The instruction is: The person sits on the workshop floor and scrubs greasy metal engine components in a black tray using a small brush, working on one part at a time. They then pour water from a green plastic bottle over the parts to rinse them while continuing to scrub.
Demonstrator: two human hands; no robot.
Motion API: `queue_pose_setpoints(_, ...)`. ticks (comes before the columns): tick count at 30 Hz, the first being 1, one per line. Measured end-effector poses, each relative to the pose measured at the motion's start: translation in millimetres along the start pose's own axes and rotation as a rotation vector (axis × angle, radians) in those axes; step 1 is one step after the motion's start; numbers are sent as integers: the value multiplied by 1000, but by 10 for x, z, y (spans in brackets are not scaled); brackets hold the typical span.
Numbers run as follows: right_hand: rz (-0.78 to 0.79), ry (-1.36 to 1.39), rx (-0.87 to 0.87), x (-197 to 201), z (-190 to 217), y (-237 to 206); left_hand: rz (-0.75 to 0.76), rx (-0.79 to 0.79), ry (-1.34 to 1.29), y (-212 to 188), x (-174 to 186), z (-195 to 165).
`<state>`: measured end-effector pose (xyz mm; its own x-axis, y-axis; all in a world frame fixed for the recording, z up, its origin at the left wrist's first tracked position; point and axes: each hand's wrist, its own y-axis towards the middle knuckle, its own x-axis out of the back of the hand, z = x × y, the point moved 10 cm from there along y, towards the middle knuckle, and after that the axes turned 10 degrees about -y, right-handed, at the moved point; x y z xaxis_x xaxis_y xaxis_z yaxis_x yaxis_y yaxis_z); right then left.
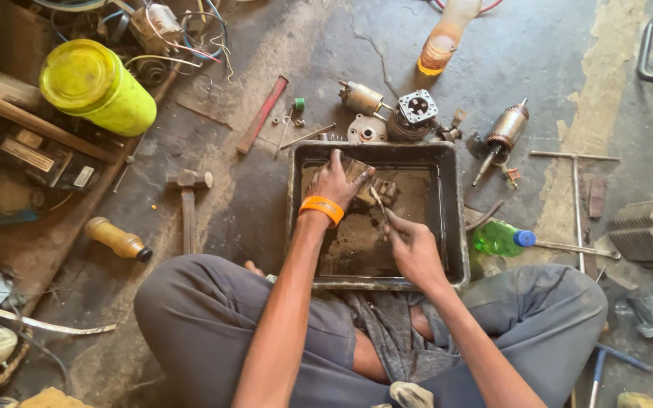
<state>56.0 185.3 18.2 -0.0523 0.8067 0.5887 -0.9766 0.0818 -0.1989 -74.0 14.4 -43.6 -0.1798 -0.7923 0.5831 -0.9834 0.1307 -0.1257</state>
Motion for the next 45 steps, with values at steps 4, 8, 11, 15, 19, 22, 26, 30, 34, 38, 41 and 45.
queue_pose_setpoints(4, -23, -95, -47, 38, -22, -32, 78, 36, 7, -3, -37, 58)
queue_pose_setpoints(8, 0, -52, -27, 16, 41, -63, 63, 3, 14, 32, 19, 55)
queue_pose_setpoints(11, -69, -183, 94, 163, 166, -23, 98, -33, 24, 34, 16, -21)
queue_pose_setpoints(15, -3, -216, 99, 428, 69, 103, 35, -20, 80, -135, 98, -163)
queue_pose_setpoints(19, 340, -483, -116, 394, -387, -37, 142, 142, 135, -485, -109, -151)
queue_pose_setpoints(22, 323, -547, -27, 147, -344, -16, -8, 62, 175, -496, -114, -304)
queue_pose_setpoints(26, 241, -426, 289, -176, 58, 2, 43, -122, 132, -253, -88, -319)
queue_pose_setpoints(30, 368, -533, 142, 72, -17, -153, 181, -206, 77, -161, 14, -144)
queue_pose_setpoints(34, 198, -533, 161, 516, 253, -84, 327, -4, -87, -192, -45, 53)
queue_pose_setpoints(38, 136, -620, 478, 269, 682, 116, 362, 4, -13, -193, -9, -11)
queue_pose_setpoints(41, 117, -618, 407, 184, 573, 267, 375, -33, -23, -196, 42, -87)
queue_pose_setpoints(45, 18, -569, 442, 277, 505, 263, 377, -48, -80, -242, 84, -138)
